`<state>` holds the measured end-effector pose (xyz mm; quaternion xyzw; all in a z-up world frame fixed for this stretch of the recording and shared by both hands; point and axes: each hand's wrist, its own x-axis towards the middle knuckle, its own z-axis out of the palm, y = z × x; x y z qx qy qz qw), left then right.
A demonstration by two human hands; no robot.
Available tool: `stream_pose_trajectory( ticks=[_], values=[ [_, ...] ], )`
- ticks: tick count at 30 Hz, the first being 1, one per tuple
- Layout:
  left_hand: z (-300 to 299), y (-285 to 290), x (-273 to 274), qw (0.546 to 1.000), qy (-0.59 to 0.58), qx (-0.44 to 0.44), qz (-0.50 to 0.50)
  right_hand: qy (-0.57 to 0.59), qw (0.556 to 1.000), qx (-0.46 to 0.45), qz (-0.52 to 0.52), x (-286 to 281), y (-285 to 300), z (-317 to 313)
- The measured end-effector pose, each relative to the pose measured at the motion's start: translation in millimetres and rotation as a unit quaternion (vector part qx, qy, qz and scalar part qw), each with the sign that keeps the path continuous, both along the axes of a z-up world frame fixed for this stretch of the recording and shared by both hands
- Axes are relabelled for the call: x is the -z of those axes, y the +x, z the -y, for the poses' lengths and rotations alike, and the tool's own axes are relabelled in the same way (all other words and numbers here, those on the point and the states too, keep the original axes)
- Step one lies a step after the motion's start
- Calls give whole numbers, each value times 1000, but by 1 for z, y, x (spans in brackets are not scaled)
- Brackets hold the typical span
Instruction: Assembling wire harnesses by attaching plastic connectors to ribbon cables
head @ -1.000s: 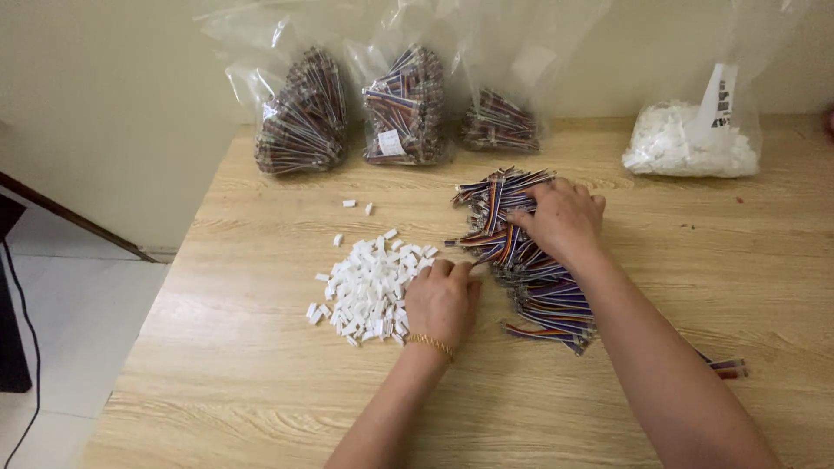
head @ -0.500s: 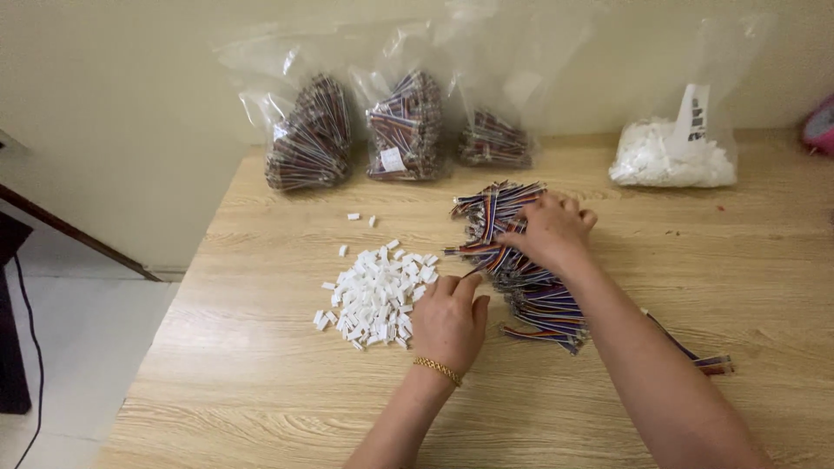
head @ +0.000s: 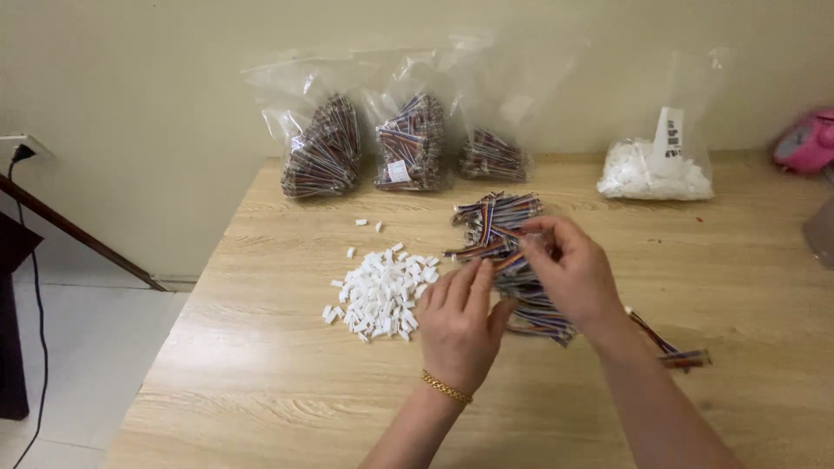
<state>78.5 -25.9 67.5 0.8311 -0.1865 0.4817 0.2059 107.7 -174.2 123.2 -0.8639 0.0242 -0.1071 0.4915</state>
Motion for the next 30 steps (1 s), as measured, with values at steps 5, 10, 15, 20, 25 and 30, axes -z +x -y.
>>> stream_pose_trajectory(
  ticks=[5,10,15,20,25,30],
  values=[
    [-6,-25,-11,996,26,81,-1,168,985,-41,6,40,-33,1],
    [-18,-36,28,978,-62,127,-150,249,963,-103,8,48,-63,11],
    [-23,-49,34,653,-423,353,-519,100,979,-152,93,44,-73,15],
    [-22,-53,34,621,-437,367,-537,146,982,-123,17,57,-76,17],
    [-24,-55,35,613,-451,370,-533,125,986,-105,26,43,-84,15],
    [-26,-57,35,619,-439,367,-538,93,990,-104,30,37,-88,13]
  ],
)
